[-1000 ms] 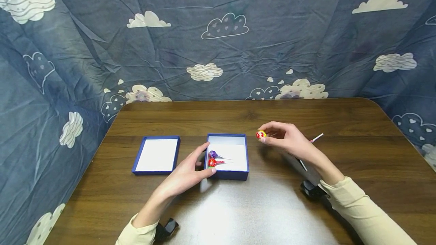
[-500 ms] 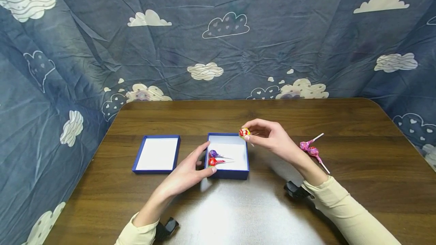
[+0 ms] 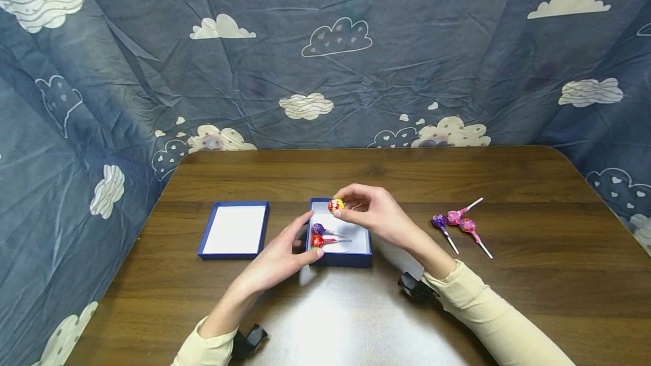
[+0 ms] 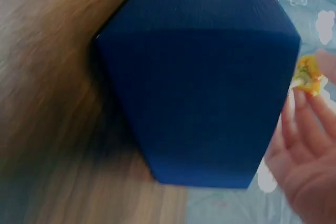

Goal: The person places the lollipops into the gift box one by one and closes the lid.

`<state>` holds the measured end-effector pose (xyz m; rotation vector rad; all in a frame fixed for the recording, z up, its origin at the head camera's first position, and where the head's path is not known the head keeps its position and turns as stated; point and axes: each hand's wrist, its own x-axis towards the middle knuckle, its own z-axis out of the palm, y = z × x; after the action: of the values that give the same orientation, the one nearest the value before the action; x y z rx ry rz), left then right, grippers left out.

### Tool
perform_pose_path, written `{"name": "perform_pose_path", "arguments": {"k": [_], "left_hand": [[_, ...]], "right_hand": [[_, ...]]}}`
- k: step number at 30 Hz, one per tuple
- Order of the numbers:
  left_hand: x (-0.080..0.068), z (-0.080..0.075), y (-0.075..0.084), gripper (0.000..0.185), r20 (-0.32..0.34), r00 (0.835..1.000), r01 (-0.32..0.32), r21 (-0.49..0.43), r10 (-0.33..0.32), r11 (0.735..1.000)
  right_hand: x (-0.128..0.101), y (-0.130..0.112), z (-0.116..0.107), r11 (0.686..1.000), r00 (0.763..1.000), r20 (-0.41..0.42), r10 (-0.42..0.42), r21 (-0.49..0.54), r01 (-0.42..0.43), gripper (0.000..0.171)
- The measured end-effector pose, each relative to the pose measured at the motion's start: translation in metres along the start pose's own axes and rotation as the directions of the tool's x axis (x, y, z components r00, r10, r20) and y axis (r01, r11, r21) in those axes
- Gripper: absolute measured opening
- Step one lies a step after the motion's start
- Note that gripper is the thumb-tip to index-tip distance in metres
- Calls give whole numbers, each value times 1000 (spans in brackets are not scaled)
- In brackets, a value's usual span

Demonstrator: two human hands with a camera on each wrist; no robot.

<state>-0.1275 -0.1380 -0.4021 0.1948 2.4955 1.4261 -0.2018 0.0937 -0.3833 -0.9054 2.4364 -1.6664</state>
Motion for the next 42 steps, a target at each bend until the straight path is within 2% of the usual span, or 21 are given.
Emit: {"name": "perform_pose_path", "arguments": {"k": [6, 12, 21, 27, 30, 42], "left_hand": [[-1, 1, -1, 76, 7, 1000, -2, -7, 2, 1000], [-2, 0, 0, 76, 0, 1000, -9, -9, 9, 1000], [-1, 0, 0, 76, 16, 1000, -14, -22, 15, 1000], [-2, -1, 0, 77, 19, 1000, -12, -24, 12, 1000], [-2, -1, 0, 76, 14, 1000, -14, -26, 15, 1000], [-3, -1, 2, 74, 10, 1000, -18, -34, 19, 999]], "right_hand": [[6, -4, 19, 974, 998, -38, 59, -217, -66, 16], [11, -3, 35, 919, 992, -64, 108, -373, -124, 15], [17, -3, 45, 874, 987, -97, 129, -459, -160, 17], [21, -3, 51, 839, 988, -84, 133, -520, -157, 17], [23, -2, 53, 838, 988, -66, 139, -523, -153, 16], [26, 3, 53, 873, 988, -21, 153, -465, -145, 18]]}}
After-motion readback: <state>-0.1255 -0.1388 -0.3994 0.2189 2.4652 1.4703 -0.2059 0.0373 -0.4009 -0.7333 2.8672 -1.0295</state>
